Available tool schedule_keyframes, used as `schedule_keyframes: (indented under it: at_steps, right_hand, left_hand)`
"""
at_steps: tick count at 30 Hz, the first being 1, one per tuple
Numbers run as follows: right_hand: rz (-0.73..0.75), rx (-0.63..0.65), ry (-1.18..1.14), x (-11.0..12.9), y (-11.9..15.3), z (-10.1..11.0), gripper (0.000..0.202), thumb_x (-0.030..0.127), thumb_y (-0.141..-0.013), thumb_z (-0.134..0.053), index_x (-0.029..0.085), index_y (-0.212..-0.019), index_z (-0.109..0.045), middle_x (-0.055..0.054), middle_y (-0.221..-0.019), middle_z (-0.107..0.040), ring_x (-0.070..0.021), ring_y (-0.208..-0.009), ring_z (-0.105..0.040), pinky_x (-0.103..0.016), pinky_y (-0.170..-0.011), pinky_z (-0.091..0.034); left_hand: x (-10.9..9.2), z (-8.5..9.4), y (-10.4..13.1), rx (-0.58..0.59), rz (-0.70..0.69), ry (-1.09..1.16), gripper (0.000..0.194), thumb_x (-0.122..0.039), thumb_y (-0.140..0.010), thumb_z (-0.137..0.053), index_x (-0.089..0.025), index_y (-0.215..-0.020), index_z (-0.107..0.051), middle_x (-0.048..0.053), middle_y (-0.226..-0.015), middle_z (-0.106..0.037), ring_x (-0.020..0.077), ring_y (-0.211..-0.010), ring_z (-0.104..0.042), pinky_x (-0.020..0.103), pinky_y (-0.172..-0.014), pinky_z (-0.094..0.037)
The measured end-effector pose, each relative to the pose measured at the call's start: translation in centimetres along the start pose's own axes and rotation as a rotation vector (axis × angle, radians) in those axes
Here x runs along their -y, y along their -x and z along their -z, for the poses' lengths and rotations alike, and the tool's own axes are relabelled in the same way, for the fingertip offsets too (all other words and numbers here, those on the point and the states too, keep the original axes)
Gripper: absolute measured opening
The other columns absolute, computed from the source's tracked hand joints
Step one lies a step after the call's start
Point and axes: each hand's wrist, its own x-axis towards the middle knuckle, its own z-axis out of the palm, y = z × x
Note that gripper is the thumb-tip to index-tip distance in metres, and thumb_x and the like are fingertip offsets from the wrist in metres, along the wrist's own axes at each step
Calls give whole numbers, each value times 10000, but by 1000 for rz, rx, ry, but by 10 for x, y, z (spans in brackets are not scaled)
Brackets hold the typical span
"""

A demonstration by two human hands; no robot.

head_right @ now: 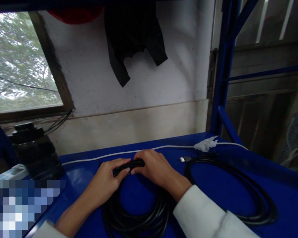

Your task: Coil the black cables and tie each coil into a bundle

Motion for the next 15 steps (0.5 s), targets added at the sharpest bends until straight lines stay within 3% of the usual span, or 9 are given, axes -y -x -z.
schedule_keyframes:
  at_steps: [10, 15]
  right_hand:
    - [-22, 23, -13, 2, 0, 2, 250, 474, -859, -801, 287, -1023, -776, -24, -1016, -774, -255, -963, -712, -308, -761, -474]
    - [-25, 8, -28, 2, 0, 0, 250, 417, -834, -834, 279, -1035, -775, -26, -1031, -770, -257, -997, -704, -315, -797, -479]
  left_hand:
    - [-3, 2, -1, -12, -14, -23, 181, -269, -941, -647, -307, -939, -824, -7, -1124, -804, 250, -1115, -723, 385, -1021, -539]
    - [-3, 3, -1, -23, 7, -16, 208, -274, -959, -629, -313, -1019, -824, -7, -1133, -808, 244, -1095, -739, 400, -1033, -541]
